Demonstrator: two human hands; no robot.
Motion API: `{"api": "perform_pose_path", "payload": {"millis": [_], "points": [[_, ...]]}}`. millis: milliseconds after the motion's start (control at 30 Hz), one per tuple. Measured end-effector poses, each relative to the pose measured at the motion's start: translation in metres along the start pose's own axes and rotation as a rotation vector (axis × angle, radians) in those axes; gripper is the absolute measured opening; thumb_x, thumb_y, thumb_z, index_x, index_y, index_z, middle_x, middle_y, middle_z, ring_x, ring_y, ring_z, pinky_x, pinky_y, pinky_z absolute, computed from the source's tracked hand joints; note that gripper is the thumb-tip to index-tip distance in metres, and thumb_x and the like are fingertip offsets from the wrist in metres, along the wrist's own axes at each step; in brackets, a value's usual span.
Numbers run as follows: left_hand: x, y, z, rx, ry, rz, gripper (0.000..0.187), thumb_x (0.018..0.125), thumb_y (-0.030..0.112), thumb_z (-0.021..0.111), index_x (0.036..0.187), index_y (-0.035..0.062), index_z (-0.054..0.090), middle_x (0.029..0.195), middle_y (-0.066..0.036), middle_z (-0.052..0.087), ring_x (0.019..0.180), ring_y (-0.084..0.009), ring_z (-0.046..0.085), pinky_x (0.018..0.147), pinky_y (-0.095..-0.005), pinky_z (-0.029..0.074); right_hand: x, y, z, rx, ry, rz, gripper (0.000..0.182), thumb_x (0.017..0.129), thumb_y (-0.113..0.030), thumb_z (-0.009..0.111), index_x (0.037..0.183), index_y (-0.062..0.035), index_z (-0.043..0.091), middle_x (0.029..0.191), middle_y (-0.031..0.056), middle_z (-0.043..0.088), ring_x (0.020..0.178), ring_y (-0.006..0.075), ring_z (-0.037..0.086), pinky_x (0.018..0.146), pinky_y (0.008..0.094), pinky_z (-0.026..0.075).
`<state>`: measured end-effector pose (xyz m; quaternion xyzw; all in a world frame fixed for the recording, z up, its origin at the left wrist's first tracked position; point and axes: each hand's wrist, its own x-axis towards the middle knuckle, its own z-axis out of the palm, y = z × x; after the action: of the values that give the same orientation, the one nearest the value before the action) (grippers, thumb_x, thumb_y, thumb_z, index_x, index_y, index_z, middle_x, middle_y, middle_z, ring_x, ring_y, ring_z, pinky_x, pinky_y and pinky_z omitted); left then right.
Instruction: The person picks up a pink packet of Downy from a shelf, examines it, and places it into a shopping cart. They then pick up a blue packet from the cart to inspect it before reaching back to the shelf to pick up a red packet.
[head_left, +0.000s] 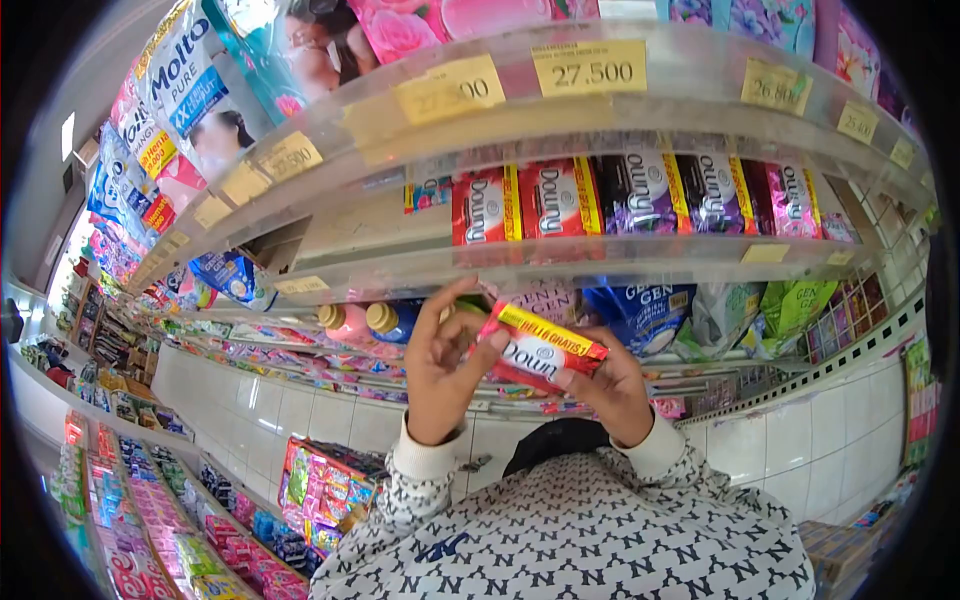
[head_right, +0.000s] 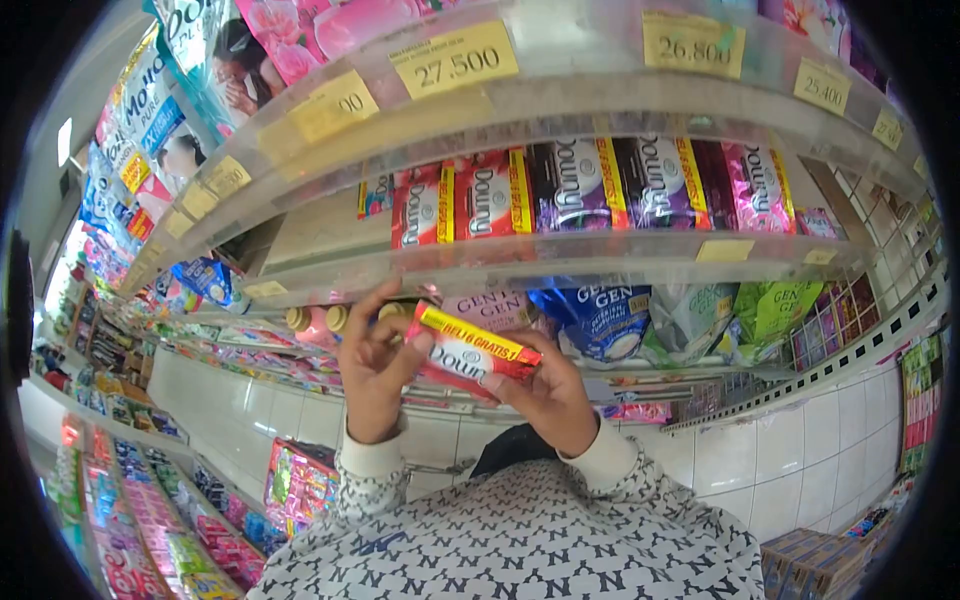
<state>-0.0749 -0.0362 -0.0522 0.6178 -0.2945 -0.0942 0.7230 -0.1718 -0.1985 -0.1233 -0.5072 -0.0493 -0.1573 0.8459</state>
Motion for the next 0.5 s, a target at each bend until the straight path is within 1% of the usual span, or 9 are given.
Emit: {"api": "perform_pose_path", "payload": {"millis": [33, 67, 100, 133, 233, 300, 333, 433, 500], "points": [[0.003, 0.0, 0.002, 0.008, -0.002, 0.014, 0.057, 0.088, -0.005, 0.064, 0.139, -0.0004, 0.04, 0.097, -0.008, 0.066, 0.095, -0.0129, 0.062, 0.089, -0.0258, 0.046, 0.001, 0.004, -0.003, -0.042, -0.011, -0.027, 0.044, 0.091, -0.001, 0.065, 0.13, 0.0017, 0.045, 0.119, 0.0106, 0.059, 0.105, 0.0168, 0.061, 0.079, 0.0314, 0.058], [0.007, -0.001, 0.004, 0.015, -0.006, 0.031, 0.057, 0.088, -0.005, 0.064, 0.14, -0.0004, 0.04, 0.095, -0.008, 0.066, 0.095, -0.0129, 0.062, 0.089, -0.0259, 0.046, 0.0, 0.0, -0.002, 0.009, 0.003, 0.028, 0.041, 0.09, -0.004, 0.067, 0.127, 0.0014, 0.049, 0.117, 0.0099, 0.059, 0.101, 0.0159, 0.062, 0.074, 0.0281, 0.058], [0.009, -0.002, 0.006, 0.023, -0.012, 0.051, 0.058, 0.088, -0.005, 0.064, 0.14, -0.0004, 0.04, 0.094, -0.008, 0.066, 0.094, -0.0129, 0.062, 0.089, -0.026, 0.046, 0.0, -0.003, -0.003, 0.006, 0.014, 0.033, 0.041, 0.09, -0.004, 0.067, 0.127, 0.0013, 0.049, 0.117, 0.0098, 0.06, 0.099, 0.0155, 0.063, 0.073, 0.0274, 0.058], [0.01, -0.001, 0.01, -0.017, -0.004, 0.049, 0.059, 0.088, -0.003, 0.065, 0.14, 0.0, 0.039, 0.093, -0.007, 0.066, 0.094, -0.0126, 0.062, 0.086, -0.0255, 0.047, 0.001, -0.007, -0.004, 0.002, 0.026, 0.035, 0.041, 0.09, -0.004, 0.067, 0.127, 0.0012, 0.05, 0.116, 0.0097, 0.06, 0.098, 0.0151, 0.063, 0.071, 0.0267, 0.058], [0.007, -0.004, 0.009, -0.051, 0.017, 0.03, 0.059, 0.088, -0.002, 0.065, 0.141, 0.0001, 0.039, 0.101, -0.01, 0.065, 0.096, -0.0137, 0.062, 0.082, -0.0264, 0.049, 0.005, -0.019, -0.006, -0.006, 0.05, -0.023, 0.036, 0.09, -0.004, 0.067, 0.123, 0.0017, 0.052, 0.113, 0.0094, 0.061, 0.095, 0.0145, 0.064, 0.067, 0.026, 0.058], [0.005, -0.006, 0.012, -0.09, 0.056, 0.071, 0.06, 0.088, -0.002, 0.064, 0.142, 0.0004, 0.036, 0.108, -0.012, 0.063, 0.097, -0.0151, 0.061, 0.08, -0.0271, 0.05, 0.007, -0.022, -0.009, -0.021, 0.051, -0.068, 0.035, 0.09, -0.004, 0.066, 0.122, 0.0018, 0.053, 0.112, 0.0098, 0.061, 0.094, 0.0149, 0.064, 0.066, 0.0263, 0.058], [0.005, -0.007, 0.012, -0.106, 0.075, 0.093, 0.061, 0.089, -0.002, 0.064, 0.143, 0.0005, 0.035, 0.112, -0.013, 0.062, 0.098, -0.0157, 0.061, 0.079, -0.0274, 0.051, 0.007, -0.027, -0.007, -0.006, 0.093, -0.058, 0.034, 0.091, -0.004, 0.065, 0.121, 0.0021, 0.051, 0.113, 0.0112, 0.061, 0.093, 0.0163, 0.065, 0.068, 0.0276, 0.058], [-0.005, -0.019, 0.016, -0.093, -0.023, 0.153, 0.064, 0.089, -0.003, 0.062, 0.145, 0.0011, 0.032, 0.12, -0.015, 0.057, 0.098, -0.0177, 0.061, 0.079, -0.0285, 0.052, 0.008, -0.027, -0.002, 0.067, 0.151, -0.174, 0.034, 0.091, -0.003, 0.064, 0.121, 0.0023, 0.048, 0.113, 0.0122, 0.061, 0.093, 0.0173, 0.065, 0.072, 0.0297, 0.058], [-0.012, -0.02, 0.027, -0.039, -0.073, 0.164, 0.073, 0.088, -0.002, 0.062, 0.15, 0.0024, 0.024, 0.122, -0.015, 0.056, 0.103, -0.0193, 0.06, 0.084, -0.0315, 0.051, 0.006, -0.022, 0.006, 0.035, 0.221, -0.261, 0.035, 0.092, -0.004, 0.064, 0.121, 0.0021, 0.045, 0.113, 0.0124, 0.061, 0.097, 0.0175, 0.064, 0.077, 0.0318, 0.057]]}}
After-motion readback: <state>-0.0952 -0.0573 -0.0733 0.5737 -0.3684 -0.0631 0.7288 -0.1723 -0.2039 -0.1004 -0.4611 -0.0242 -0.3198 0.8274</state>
